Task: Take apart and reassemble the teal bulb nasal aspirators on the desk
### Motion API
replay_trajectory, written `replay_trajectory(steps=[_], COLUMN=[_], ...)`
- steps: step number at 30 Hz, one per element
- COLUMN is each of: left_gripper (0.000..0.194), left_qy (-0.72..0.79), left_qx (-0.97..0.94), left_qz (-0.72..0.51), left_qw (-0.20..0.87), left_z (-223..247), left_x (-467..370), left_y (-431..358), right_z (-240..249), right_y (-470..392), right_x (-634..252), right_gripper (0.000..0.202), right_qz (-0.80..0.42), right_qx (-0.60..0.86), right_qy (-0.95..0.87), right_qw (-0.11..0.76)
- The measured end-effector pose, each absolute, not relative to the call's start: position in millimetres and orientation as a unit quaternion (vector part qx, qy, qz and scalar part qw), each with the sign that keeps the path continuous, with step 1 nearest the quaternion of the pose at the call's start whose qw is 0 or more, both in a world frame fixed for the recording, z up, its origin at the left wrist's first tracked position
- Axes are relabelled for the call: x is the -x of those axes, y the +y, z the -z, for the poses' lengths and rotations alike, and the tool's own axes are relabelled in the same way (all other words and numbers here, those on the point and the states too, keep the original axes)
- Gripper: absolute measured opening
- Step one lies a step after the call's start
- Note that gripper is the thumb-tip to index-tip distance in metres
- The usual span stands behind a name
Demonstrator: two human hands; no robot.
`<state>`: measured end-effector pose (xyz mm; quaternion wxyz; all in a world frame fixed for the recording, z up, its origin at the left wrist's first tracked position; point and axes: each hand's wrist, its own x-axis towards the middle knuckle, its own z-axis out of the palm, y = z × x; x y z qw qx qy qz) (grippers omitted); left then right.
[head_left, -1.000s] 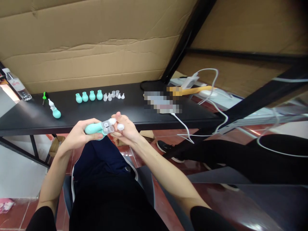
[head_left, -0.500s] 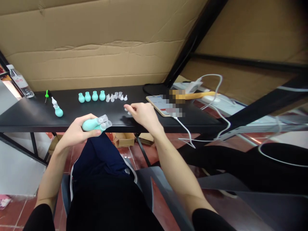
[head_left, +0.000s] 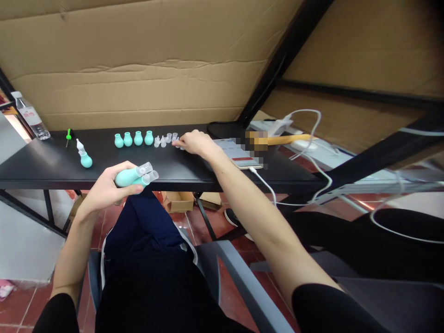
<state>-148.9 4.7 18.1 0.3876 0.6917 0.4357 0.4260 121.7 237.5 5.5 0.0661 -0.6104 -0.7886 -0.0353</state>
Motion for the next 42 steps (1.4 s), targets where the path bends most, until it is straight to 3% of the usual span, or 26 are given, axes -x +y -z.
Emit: replay_trajectory(steps=[13, 34, 38, 42], left_gripper=[0.036, 0.037, 0.035, 0.031], left_qy=[0.436, 0.425, 0.450, 0.468], left_qx=[-0.694, -0.697, -0.689, -0.703], left_qz=[-0.427, -0.428, -0.422, -0.414], left_qw=[0.382, 0.388, 0.381, 0.340], left_z=[-17.6, -16.9, -17.4, -17.8], left_x=[151.1, 153.2, 151.8, 144.9], left_y=[5.5, 6.7, 5.0, 4.3], right_z=[-0.4, -1.7, -6.9, -0.3], right_y=[233.2, 230.6, 214.8, 160.7], right_x=[-134.0, -132.3, -134.2, -123.7], right_gripper=[0.072, 0.073, 0.064, 0.079], right_qz=[0.052, 0.044, 0.061, -0.058], right_qx=[0.638, 0.656, 0.638, 0.477], right_qy=[-0.754, -0.743, -0.722, -0.737], right_qw=[0.146, 0.127, 0.260, 0.475])
